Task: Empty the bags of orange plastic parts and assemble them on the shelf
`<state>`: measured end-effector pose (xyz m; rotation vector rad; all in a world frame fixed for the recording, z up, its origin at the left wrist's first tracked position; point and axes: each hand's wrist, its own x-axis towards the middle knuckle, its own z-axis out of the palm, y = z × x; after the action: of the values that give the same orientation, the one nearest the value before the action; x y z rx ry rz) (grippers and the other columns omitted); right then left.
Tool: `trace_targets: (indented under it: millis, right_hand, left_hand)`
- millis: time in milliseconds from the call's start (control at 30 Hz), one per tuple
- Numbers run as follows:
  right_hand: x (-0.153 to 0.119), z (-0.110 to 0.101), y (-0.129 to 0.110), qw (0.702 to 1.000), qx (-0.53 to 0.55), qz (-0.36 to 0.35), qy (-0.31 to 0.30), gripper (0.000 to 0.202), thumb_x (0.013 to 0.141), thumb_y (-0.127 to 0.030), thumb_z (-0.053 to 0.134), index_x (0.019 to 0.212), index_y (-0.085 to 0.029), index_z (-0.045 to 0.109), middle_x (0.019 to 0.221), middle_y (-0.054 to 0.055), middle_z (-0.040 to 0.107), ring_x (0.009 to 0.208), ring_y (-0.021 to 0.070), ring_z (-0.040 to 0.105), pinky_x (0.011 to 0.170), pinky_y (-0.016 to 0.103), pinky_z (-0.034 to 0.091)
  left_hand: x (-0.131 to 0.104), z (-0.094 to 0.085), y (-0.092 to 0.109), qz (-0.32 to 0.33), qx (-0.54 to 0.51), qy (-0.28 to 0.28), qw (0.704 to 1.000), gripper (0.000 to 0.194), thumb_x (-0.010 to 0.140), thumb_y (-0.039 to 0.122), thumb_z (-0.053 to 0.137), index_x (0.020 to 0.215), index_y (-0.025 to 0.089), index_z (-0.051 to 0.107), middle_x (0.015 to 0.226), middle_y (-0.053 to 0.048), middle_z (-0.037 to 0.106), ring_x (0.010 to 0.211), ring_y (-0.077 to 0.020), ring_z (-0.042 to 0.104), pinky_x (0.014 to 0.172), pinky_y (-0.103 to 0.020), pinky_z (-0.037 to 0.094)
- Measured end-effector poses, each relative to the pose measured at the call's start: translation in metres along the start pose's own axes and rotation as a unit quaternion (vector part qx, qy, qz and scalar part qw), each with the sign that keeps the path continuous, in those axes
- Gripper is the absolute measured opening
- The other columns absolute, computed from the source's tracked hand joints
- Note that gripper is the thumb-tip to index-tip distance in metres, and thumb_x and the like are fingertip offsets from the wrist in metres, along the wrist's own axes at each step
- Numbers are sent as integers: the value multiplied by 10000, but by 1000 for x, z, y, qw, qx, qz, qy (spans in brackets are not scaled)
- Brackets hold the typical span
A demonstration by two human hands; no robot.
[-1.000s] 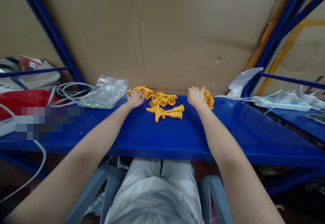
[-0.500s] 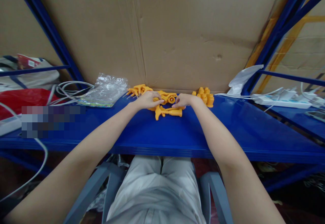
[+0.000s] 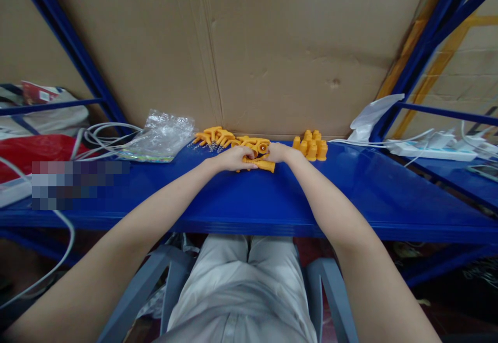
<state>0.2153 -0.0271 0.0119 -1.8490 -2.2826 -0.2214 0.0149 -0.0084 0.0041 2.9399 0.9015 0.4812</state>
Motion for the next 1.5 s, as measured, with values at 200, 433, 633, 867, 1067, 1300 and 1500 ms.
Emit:
trace_targets:
  millis: [200, 433, 633, 867, 1067, 1300, 1500]
  right_hand:
    - [-2, -8, -11, 998, 2, 43, -52, 404, 985, -430, 476, 1105, -196, 782, 1041, 114, 784, 994, 266, 718, 814, 299, 510]
    - [-8, -10, -11, 995, 8, 83, 61, 425, 1035, -333, 364, 1160, -151, 726, 1259, 179, 710, 1179, 294, 660, 920, 346, 491]
    - [4, 1, -1, 967, 199, -71, 139, 448, 1050, -429, 347, 1105, -143, 686, 1094, 145, 741, 1025, 259, 680, 907, 354, 488]
    - [13, 2, -9, 887, 429, -47, 163, 418, 989, -601, 486, 1022, -201, 602, 851, 45, 694, 718, 187, 659, 729, 334, 535]
    - [8, -12, -16, 838, 530, 9, 128, 223, 989, -388, 594, 857, -239, 493, 654, -44, 557, 518, 113, 531, 561, 257, 485]
    - [3, -18, -4, 830, 554, -34, 54, 167, 924, -250, 650, 899, -240, 485, 702, -55, 558, 554, 97, 518, 578, 235, 472]
    - [8, -13, 13, 872, 460, -144, 84, 251, 806, -217, 678, 984, -230, 502, 982, 22, 619, 777, 142, 598, 723, 296, 515]
  left_hand:
    - [-2, -2, 1, 9, 81, 37, 996, 207, 871, 345, 690, 816, 149, 728, 944, -115, 732, 995, -268, 663, 878, -362, 457]
    - [-8, -11, -3, -73, 121, 80, 987, 236, 932, 259, 533, 962, 163, 747, 1056, -117, 763, 1095, -282, 665, 975, -411, 426]
    - [-13, -17, -12, -108, 109, 157, 976, 278, 936, 204, 485, 1084, 174, 718, 1151, -117, 760, 1128, -275, 674, 1018, -443, 419]
    - [-11, -18, -13, -68, 97, 226, 967, 218, 928, 177, 478, 1035, 186, 668, 1082, -90, 751, 1080, -244, 669, 1137, -496, 356]
    - [-8, -18, -16, -24, 73, 216, 973, 177, 921, 190, 467, 967, 173, 637, 1001, -96, 724, 1018, -243, 656, 1067, -454, 440]
    - [-10, -17, -20, -25, 53, 186, 981, 224, 927, 246, 480, 1034, 166, 660, 964, -94, 730, 960, -253, 674, 901, -383, 501]
    - [-9, -16, -20, -26, 74, 177, 981, 266, 934, 253, 472, 1079, 154, 673, 969, -107, 744, 933, -251, 694, 861, -360, 501]
